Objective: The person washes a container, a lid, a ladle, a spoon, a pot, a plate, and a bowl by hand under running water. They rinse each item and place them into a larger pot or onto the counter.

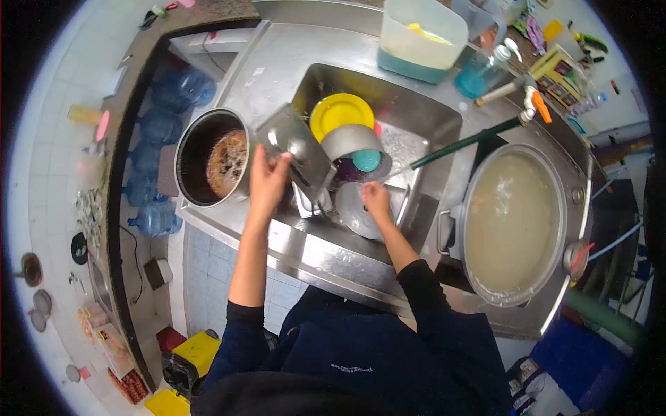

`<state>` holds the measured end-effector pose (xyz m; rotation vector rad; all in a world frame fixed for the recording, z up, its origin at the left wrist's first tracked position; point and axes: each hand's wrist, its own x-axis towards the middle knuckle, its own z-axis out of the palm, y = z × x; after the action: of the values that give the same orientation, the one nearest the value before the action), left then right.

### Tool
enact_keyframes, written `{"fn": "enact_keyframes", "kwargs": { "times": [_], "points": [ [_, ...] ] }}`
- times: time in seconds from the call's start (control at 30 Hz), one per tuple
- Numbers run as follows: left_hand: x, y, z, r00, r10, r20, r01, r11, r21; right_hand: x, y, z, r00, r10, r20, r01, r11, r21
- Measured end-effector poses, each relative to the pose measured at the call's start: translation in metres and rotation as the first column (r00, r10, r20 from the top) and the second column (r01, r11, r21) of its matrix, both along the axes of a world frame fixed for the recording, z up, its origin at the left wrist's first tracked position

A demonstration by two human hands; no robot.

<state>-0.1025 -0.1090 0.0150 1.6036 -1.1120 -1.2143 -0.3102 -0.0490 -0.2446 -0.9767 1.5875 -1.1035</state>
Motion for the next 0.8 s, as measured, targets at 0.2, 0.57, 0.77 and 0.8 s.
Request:
{"fn": "enact_keyframes", "kwargs": {
  "times": [0.2,0.57,0.77,0.8],
  "points": [
    [0.111,-0.028,0.047,0.932,0.267,0.247,-0.153,0.903,-0.401,0.110,-0.020,-0.011,0.587,0.564,-0.581,-0.664,0.746,0.052],
    [0.218,-0.058,0.005,0.974,0.020,0.227,-0.137,0.849,0.510,0.184,-0.048,-0.047,0.818,0.575,-0.012,-0.470,0.681,0.562],
    [0.232,-0.080,-0.030,0.742,-0.482,0.466,0.064,0.743,0.666,0.106,-0.019,0.059,0.700,0.091,0.709,-0.564,0.678,0.470],
    [0.229,-0.082,-0.035,0.699,-0.511,0.500,0.056,0.736,0.675,0.090,-0.014,0.072,0.648,0.128,0.751,-0.616,0.667,0.418]
  ]
}}
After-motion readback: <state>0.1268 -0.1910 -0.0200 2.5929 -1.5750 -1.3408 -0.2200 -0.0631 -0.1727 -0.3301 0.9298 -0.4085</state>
